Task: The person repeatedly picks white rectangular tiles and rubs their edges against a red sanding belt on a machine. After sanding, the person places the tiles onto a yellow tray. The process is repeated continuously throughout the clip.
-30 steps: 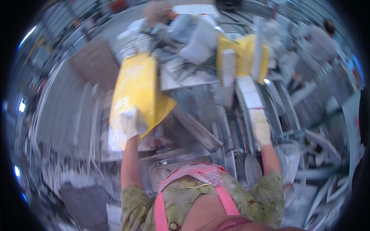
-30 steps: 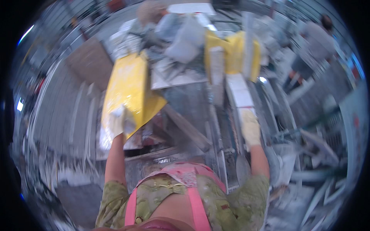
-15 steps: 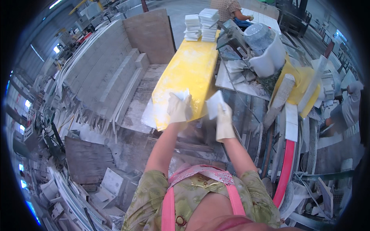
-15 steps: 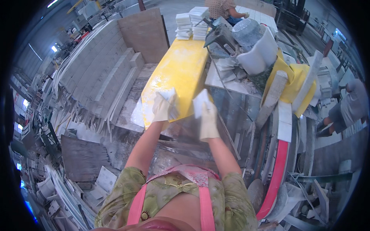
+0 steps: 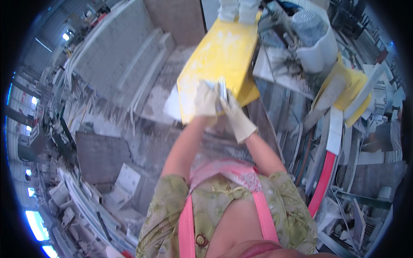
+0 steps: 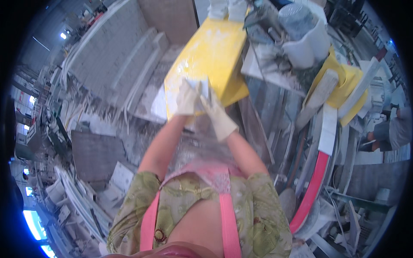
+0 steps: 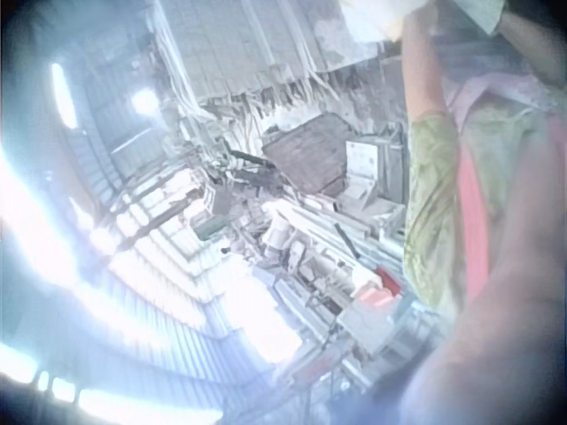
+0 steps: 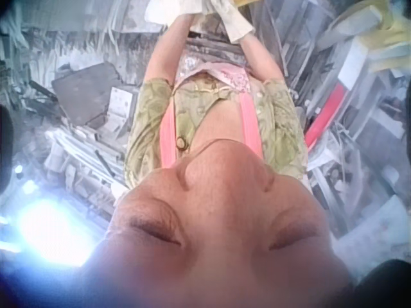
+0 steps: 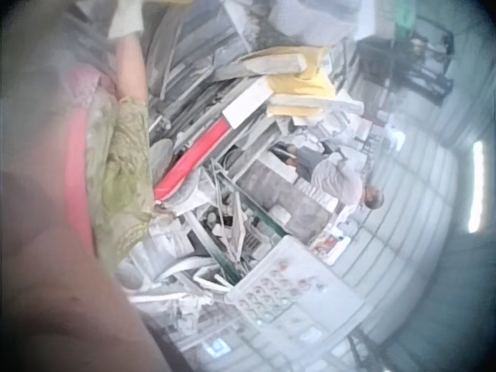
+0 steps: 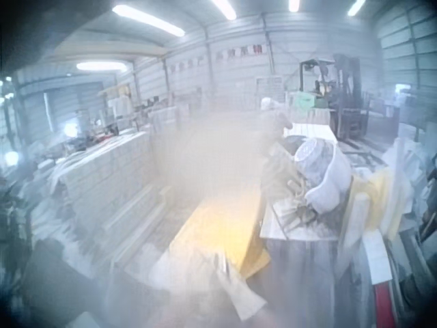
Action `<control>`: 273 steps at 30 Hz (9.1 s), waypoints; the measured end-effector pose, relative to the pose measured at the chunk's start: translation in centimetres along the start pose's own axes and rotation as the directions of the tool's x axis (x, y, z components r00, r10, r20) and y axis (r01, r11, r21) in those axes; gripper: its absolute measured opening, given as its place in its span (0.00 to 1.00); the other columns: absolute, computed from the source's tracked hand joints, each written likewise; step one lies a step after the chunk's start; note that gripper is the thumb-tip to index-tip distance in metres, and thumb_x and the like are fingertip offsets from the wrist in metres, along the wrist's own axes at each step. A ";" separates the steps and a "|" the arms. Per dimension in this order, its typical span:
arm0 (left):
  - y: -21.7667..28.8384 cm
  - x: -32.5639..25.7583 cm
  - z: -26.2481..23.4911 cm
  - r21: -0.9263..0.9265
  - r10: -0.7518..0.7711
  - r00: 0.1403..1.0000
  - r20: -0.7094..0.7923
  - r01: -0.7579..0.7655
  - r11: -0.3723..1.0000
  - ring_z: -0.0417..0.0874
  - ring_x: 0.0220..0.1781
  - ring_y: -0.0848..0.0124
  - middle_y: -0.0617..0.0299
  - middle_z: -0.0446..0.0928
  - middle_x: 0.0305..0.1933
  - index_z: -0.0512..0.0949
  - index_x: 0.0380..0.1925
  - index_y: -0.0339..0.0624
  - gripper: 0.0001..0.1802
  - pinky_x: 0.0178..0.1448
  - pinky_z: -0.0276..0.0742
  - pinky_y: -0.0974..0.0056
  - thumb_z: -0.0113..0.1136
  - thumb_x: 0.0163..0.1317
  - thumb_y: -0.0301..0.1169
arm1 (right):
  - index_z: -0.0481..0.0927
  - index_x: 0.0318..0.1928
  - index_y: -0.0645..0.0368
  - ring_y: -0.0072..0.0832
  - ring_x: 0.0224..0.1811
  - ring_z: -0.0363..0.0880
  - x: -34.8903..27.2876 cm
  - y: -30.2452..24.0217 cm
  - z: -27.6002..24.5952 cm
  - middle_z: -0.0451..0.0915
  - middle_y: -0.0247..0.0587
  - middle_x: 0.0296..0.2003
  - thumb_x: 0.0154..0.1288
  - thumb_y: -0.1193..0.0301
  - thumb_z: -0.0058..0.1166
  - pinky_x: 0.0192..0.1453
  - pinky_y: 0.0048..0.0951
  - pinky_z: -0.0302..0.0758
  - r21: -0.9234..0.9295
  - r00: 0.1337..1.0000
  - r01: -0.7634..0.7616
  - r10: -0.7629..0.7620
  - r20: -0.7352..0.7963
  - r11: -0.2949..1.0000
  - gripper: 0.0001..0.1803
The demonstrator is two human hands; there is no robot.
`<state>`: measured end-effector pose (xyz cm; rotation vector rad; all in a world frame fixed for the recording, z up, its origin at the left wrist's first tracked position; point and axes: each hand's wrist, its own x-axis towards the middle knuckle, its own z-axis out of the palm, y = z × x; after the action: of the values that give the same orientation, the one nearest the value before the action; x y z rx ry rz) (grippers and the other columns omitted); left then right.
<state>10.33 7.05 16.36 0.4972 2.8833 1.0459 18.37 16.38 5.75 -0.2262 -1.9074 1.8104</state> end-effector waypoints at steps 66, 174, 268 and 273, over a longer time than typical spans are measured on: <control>-16.7 12.7 -7.5 -0.441 0.184 0.401 0.897 0.802 0.403 0.81 0.66 0.59 0.48 0.77 0.65 0.64 0.71 0.28 0.48 0.70 0.75 0.53 0.71 0.61 0.50 | 0.80 0.63 0.64 0.52 0.67 0.78 2.1 -2.2 10.2 0.81 0.56 0.61 0.72 0.68 0.59 0.74 0.47 0.70 -0.469 0.843 -0.370 0.079 -0.532 0.802 0.23; 23.2 72.2 5.7 -0.150 0.989 0.130 -0.067 -0.982 0.118 0.62 0.81 0.42 0.42 0.60 0.81 0.74 0.71 0.49 0.40 0.79 0.65 0.48 0.70 0.63 0.54 | 0.76 0.67 0.62 0.46 0.76 0.65 28.4 1.0 14.3 0.74 0.50 0.69 0.73 0.65 0.53 0.83 0.50 0.55 -0.834 0.874 -0.445 -0.042 -0.483 0.326 0.25; -7.0 5.4 7.1 -0.319 0.616 0.726 0.308 -0.531 0.785 0.81 0.63 0.49 0.45 0.83 0.59 0.81 0.58 0.38 0.25 0.69 0.73 0.49 0.65 0.65 0.40 | 0.75 0.70 0.58 0.47 0.69 0.75 -42.6 -10.8 -19.4 0.78 0.52 0.65 0.75 0.67 0.52 0.76 0.42 0.67 -0.356 0.264 -0.903 -0.341 -0.902 0.242 0.26; -5.4 4.3 10.6 0.046 0.786 0.588 0.189 -0.805 0.591 0.81 0.58 0.46 0.43 0.82 0.51 0.83 0.48 0.38 0.19 0.67 0.73 0.48 0.66 0.61 0.38 | 0.66 0.75 0.61 0.46 0.80 0.59 -43.6 -15.6 -24.4 0.67 0.54 0.74 0.63 0.72 0.58 0.83 0.47 0.54 -0.628 0.627 -0.778 -0.081 -0.775 -0.024 0.39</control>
<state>6.24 11.08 5.09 1.9285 2.5541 0.7802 70.49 17.05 10.37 -1.8177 -2.2089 -0.0194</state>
